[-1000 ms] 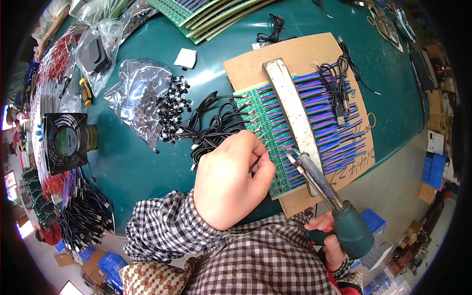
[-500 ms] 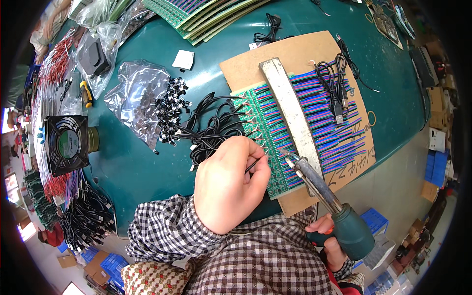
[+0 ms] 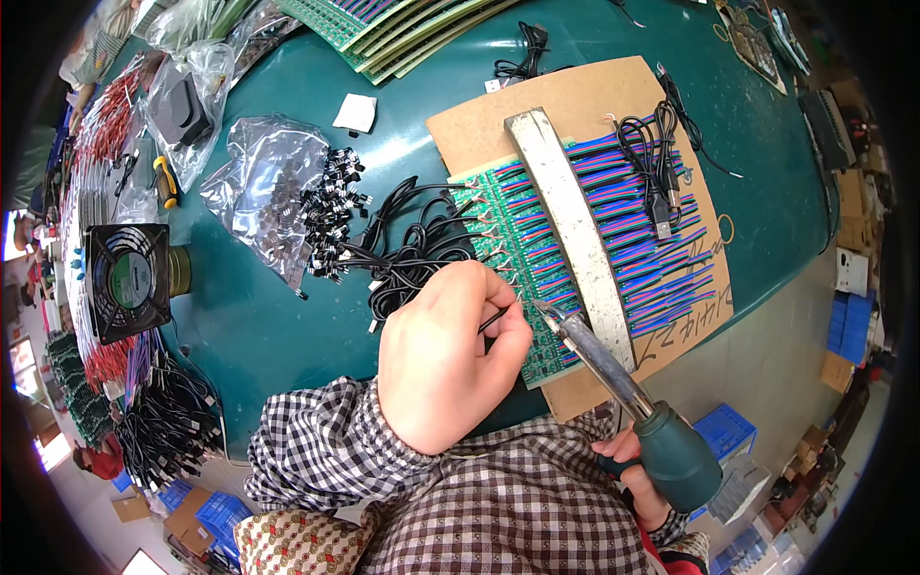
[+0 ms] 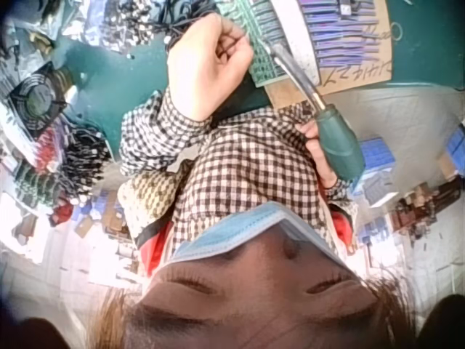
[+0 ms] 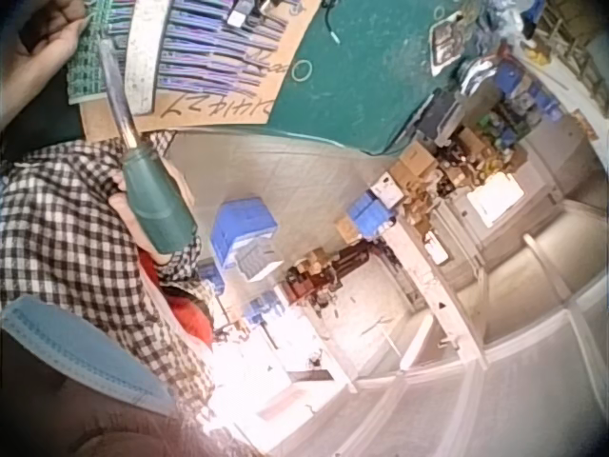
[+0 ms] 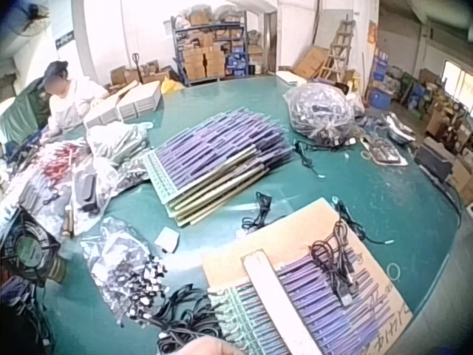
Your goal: The person solders individual wires onto a series of circuit boards aligned on a wooden block using a handheld soldering gun.
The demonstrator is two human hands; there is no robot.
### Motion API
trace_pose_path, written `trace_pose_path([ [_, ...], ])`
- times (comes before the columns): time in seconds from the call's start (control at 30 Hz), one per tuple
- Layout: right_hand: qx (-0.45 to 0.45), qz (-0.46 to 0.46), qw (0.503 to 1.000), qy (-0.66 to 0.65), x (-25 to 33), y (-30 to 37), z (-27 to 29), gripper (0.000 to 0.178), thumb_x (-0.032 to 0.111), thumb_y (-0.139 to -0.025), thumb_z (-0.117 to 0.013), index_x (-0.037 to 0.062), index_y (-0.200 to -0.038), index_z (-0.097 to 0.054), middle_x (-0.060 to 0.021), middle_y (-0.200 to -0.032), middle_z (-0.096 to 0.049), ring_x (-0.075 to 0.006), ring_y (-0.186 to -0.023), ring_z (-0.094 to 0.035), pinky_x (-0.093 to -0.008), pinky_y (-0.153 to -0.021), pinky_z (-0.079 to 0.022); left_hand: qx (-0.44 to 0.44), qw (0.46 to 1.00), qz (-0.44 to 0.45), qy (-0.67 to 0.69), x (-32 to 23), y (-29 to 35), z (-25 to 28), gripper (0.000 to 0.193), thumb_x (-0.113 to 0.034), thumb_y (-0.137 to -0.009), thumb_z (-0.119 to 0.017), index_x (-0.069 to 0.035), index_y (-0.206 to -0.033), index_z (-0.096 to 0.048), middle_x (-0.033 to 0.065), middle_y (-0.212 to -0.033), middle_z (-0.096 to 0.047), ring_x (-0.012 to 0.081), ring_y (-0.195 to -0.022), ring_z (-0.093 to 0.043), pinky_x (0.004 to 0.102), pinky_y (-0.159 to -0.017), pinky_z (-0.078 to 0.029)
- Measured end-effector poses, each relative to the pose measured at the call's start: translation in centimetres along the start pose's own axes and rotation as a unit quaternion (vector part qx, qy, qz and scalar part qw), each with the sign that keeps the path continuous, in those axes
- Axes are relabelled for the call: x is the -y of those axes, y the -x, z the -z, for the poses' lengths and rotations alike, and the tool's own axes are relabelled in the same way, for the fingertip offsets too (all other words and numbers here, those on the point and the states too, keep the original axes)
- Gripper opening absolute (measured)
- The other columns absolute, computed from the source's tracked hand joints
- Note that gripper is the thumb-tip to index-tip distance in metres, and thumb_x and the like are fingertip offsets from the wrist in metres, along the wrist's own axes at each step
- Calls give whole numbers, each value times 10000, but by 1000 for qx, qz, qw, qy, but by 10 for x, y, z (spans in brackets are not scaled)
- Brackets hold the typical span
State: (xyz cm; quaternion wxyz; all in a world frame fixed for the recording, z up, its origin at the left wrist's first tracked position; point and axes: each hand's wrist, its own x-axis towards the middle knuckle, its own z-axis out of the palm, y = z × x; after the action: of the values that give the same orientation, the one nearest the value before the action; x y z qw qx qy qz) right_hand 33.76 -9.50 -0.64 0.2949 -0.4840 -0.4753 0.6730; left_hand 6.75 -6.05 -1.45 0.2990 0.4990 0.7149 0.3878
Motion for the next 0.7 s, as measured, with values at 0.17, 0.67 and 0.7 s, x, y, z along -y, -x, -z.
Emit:
trace_pose_path([
  [0.17,11,2,1000,13,1,-3,0,434,129,-774,-843,-75,-1071,-601,-127,-873,-669,-238,-830,-709,-414,-802,-605,6,1000,5,0,-1,-1,1,98,15,-801,-690,10,-844,-602,25,-725,-598,41,-587,-528,202,-532,-450],
  [0.67,4,21,1000,16,4,-4,-1,382,148,-765,-846,-68,-986,-621,-119,-831,-650,-237,-785,-701,-422,-804,-608,13,1000,4,-12,-2,-1,2,158,-16,-778,-705,-23,-837,-559,85,-757,-617,195,-613,-666,307,-528,-534],
  [0.7,5,28,999,25,4,-4,-1,385,152,-763,-849,-71,-978,-619,-121,-821,-646,-239,-780,-698,-428,-804,-608,14,1000,6,-11,-2,-1,2,157,-16,-779,-706,-23,-838,-560,84,-758,-618,193,-613,-667,305,-528,-534],
])
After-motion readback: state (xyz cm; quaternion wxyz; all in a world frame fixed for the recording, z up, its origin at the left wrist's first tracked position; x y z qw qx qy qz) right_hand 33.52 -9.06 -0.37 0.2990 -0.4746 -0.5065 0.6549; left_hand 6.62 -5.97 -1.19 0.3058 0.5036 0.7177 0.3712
